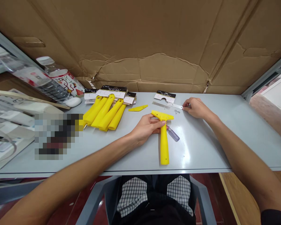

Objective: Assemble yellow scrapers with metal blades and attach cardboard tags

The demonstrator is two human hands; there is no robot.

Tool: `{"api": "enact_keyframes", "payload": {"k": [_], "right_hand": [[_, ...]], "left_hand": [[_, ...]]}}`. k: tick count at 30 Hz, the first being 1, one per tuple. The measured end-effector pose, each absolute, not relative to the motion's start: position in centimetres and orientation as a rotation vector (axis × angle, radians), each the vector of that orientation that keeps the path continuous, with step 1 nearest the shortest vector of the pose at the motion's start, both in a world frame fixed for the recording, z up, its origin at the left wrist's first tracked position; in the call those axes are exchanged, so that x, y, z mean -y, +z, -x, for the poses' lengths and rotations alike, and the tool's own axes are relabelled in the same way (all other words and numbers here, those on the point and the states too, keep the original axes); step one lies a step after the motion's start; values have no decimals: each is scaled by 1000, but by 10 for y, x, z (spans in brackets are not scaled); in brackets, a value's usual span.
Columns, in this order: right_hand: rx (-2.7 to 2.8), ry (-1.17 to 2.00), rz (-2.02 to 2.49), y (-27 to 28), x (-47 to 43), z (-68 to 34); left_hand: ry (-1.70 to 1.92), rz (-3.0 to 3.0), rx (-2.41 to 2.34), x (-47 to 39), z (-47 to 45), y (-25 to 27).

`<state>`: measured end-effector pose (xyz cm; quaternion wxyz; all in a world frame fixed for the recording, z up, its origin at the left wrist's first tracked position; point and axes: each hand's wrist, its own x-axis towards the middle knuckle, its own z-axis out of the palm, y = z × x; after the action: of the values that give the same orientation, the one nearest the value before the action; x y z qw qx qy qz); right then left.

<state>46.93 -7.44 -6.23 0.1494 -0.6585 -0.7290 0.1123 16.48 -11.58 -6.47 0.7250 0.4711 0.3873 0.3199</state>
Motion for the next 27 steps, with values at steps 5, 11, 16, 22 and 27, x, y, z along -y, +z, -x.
{"api": "enact_keyframes", "payload": {"k": [5,11,16,22,27], "right_hand": [[2054,380,1869,-61,75,-467],[1956,538,1817,-45,80,-470],[1734,902,1614,-26,94,-462],[1719,1108,1458,-17,108,-438],[1754,1139,1431,-16,113,-428]], "left_hand": [[708,-1033,-836,116,-164,-65],[712,-1024,-836,116,-163,-65],[719,-1036,-824,118,-164,-64],[754,-1041,-790,118,-164,-66],[770,-1039,-787,117,-164,-67]]}}
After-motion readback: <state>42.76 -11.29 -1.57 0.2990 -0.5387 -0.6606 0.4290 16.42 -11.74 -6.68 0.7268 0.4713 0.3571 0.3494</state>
